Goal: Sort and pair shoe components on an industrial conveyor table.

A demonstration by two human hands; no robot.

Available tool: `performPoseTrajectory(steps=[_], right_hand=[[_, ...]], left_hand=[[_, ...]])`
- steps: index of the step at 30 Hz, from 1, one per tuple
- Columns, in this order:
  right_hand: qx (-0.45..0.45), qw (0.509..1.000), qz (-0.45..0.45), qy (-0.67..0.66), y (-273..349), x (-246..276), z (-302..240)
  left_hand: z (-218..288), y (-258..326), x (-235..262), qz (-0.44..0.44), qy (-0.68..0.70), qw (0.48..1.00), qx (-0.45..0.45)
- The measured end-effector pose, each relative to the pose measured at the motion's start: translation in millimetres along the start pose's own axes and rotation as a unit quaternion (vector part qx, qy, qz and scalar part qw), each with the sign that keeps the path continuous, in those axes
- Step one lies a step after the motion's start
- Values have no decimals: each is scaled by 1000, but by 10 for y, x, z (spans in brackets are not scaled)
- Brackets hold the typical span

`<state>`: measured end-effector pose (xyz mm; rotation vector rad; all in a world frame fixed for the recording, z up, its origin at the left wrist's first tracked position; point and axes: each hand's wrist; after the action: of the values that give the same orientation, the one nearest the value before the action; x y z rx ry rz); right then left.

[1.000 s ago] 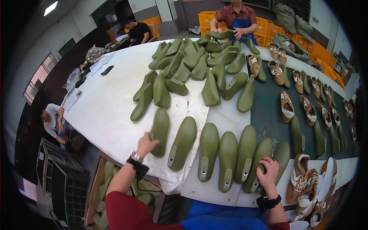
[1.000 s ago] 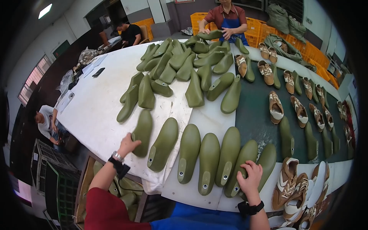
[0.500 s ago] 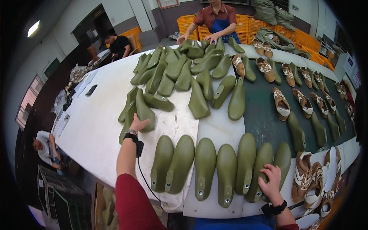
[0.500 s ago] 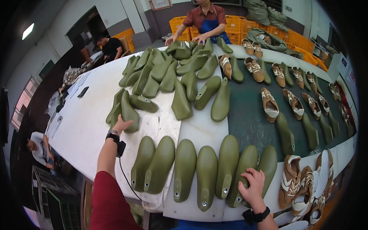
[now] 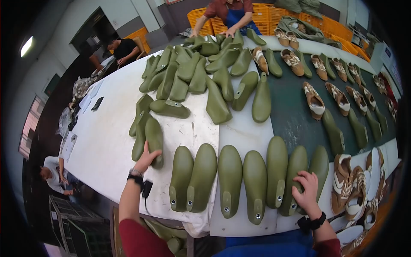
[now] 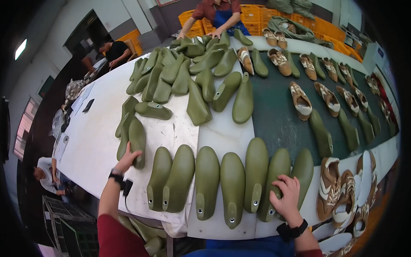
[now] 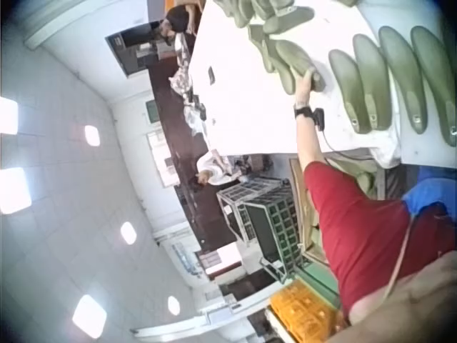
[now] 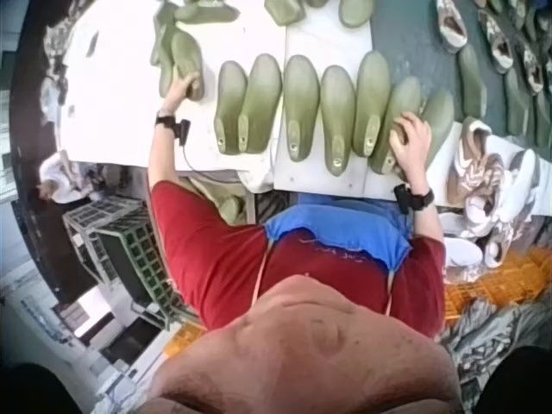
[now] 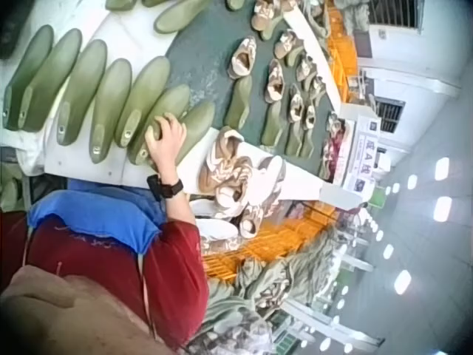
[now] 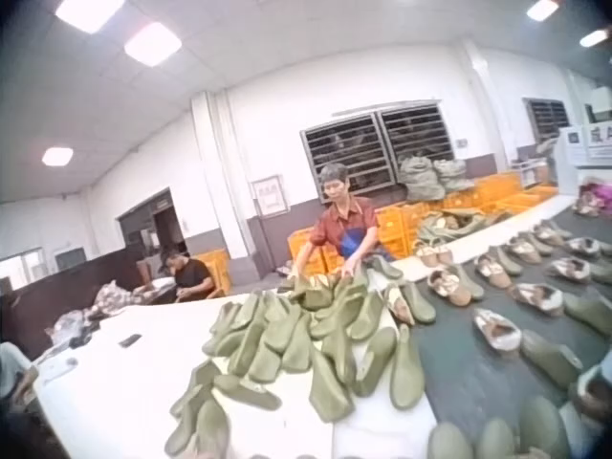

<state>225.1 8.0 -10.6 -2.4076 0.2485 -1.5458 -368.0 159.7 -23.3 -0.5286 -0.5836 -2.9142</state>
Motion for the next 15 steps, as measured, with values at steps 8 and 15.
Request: performPoseTrajectory(steps=[8,15], right_hand=[[2,1000,9,10,-8,-10,34],[4,1000,0,-5,-35,19,-6]], left_hand=[[147,1362,-209,-140,107,978,114],[344,336,214,-172,-351,919,-57]])
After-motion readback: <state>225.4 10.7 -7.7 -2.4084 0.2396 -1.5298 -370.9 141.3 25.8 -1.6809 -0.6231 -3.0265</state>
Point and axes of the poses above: each hand's wrist, its own y-axis away from the middle knuckle, its own x-axis out of the back of the hand, z = x × y, and after that the axes turned 8 degrees about y, right-handed
